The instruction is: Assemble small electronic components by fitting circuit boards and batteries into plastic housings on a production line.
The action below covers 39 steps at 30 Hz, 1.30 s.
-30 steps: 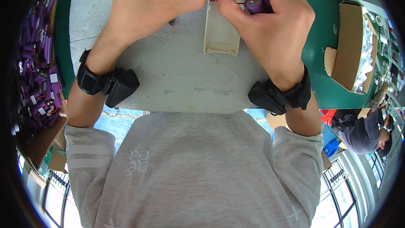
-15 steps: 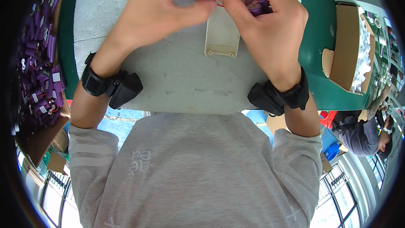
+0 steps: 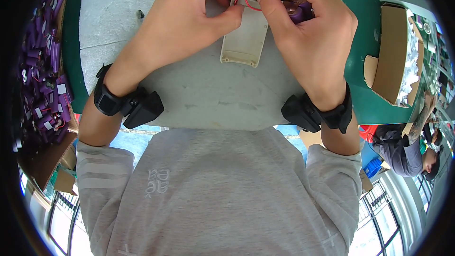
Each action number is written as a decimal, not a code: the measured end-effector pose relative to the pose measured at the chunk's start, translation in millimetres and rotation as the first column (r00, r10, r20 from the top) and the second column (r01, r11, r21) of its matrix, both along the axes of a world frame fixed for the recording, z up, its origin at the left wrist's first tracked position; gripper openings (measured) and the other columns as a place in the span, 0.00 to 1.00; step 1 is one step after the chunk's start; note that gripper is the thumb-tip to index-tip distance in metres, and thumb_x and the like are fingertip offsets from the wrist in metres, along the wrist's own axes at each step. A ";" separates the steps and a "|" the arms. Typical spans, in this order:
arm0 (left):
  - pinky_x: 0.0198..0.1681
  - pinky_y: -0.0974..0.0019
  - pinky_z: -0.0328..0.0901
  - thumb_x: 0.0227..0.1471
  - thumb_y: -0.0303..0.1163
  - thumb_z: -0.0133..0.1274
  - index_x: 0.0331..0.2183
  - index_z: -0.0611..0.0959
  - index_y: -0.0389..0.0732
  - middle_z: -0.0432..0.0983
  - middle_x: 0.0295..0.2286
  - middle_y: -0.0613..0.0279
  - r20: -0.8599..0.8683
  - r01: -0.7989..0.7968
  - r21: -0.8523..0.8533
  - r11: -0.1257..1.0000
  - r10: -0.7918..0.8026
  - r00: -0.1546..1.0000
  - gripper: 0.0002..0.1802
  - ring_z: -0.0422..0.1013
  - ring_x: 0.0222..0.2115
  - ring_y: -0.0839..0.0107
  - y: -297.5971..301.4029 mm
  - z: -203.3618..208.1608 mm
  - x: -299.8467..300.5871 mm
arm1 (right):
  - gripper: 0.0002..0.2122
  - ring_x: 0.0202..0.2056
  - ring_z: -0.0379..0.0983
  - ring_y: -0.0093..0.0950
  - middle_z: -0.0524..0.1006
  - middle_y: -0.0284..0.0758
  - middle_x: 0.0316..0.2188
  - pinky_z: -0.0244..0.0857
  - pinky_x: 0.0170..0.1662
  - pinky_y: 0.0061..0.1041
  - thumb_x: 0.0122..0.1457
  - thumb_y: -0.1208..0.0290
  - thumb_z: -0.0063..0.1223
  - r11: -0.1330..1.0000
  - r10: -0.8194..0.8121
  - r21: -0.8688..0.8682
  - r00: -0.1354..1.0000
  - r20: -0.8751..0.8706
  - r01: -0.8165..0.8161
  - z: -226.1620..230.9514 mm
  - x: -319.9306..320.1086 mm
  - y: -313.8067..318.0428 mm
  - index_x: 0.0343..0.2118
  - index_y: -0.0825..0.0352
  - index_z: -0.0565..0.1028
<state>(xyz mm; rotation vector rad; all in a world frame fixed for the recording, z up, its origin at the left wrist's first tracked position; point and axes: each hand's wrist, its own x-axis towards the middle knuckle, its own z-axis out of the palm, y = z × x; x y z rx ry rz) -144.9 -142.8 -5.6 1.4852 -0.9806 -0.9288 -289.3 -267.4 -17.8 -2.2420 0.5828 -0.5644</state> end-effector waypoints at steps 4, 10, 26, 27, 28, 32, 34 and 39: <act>0.32 0.67 0.67 0.45 0.19 0.53 0.45 0.72 0.35 0.73 0.33 0.54 0.015 0.057 -0.067 0.996 -0.056 0.998 0.21 0.72 0.28 0.67 7.1 -7.7 2.3 | 0.08 0.24 0.63 0.10 0.75 0.25 0.27 0.54 0.25 0.11 0.52 0.79 0.62 0.997 0.056 -0.055 0.998 -0.011 -0.056 0.2 -1.1 -3.7 0.36 0.70 0.79; 0.33 0.70 0.66 0.45 0.18 0.52 0.44 0.73 0.35 0.73 0.31 0.58 0.595 0.163 -0.385 0.908 0.109 0.796 0.20 0.69 0.28 0.73 9.0 -21.0 1.7 | 0.08 0.25 0.66 0.13 0.77 0.30 0.32 0.59 0.27 0.12 0.51 0.80 0.62 0.942 0.221 -0.256 0.975 -0.006 -0.215 5.6 0.7 -3.2 0.34 0.73 0.78; 0.31 0.74 0.66 0.46 0.16 0.52 0.40 0.74 0.34 0.73 0.28 0.60 -0.033 0.036 -0.141 0.989 -0.041 0.999 0.16 0.70 0.28 0.77 4.3 -21.2 1.8 | 0.09 0.24 0.64 0.10 0.77 0.27 0.29 0.55 0.25 0.10 0.51 0.79 0.64 0.985 0.084 -0.152 0.996 0.032 -0.078 -1.8 0.8 -0.8 0.36 0.69 0.79; 0.32 0.73 0.66 0.46 0.16 0.53 0.40 0.74 0.34 0.73 0.28 0.59 -0.039 0.041 -0.131 0.990 -0.047 0.998 0.15 0.70 0.28 0.77 3.8 -20.6 2.3 | 0.09 0.24 0.64 0.10 0.77 0.27 0.29 0.55 0.25 0.10 0.51 0.79 0.64 0.985 0.085 -0.152 0.996 0.031 -0.079 -1.6 1.6 -1.1 0.36 0.69 0.79; 0.32 0.73 0.66 0.46 0.16 0.53 0.40 0.74 0.34 0.73 0.28 0.59 -0.045 0.046 -0.122 0.991 -0.052 0.998 0.15 0.70 0.28 0.77 3.4 -20.0 2.9 | 0.09 0.24 0.64 0.10 0.77 0.27 0.29 0.55 0.25 0.10 0.51 0.79 0.64 0.979 0.097 -0.186 0.995 0.037 -0.089 -0.9 2.7 -1.2 0.36 0.69 0.79; 0.32 0.73 0.66 0.46 0.17 0.54 0.40 0.74 0.34 0.73 0.28 0.59 -0.025 0.048 -0.131 0.990 -0.051 0.998 0.16 0.70 0.28 0.77 4.1 -21.1 3.1 | 0.08 0.24 0.64 0.10 0.77 0.27 0.29 0.55 0.25 0.10 0.51 0.79 0.64 0.963 0.118 -0.247 0.992 0.046 -0.103 1.8 3.5 1.2 0.35 0.69 0.80; 0.33 0.73 0.65 0.46 0.17 0.54 0.40 0.73 0.34 0.73 0.27 0.60 -0.012 0.046 -0.141 0.989 -0.048 0.999 0.16 0.70 0.28 0.77 4.6 -21.2 3.8 | 0.08 0.24 0.64 0.11 0.77 0.27 0.29 0.56 0.25 0.10 0.51 0.79 0.64 0.967 0.111 -0.237 0.993 0.041 -0.098 2.5 3.7 2.1 0.34 0.69 0.80; 0.37 0.73 0.67 0.48 0.16 0.53 0.43 0.75 0.32 0.75 0.30 0.57 -0.056 0.087 -0.109 0.990 -0.094 0.994 0.17 0.72 0.31 0.75 6.2 -14.0 8.0 | 0.08 0.24 0.64 0.11 0.77 0.28 0.29 0.56 0.25 0.11 0.51 0.79 0.64 0.943 0.149 -0.307 0.988 0.045 -0.128 2.3 4.2 1.1 0.34 0.69 0.80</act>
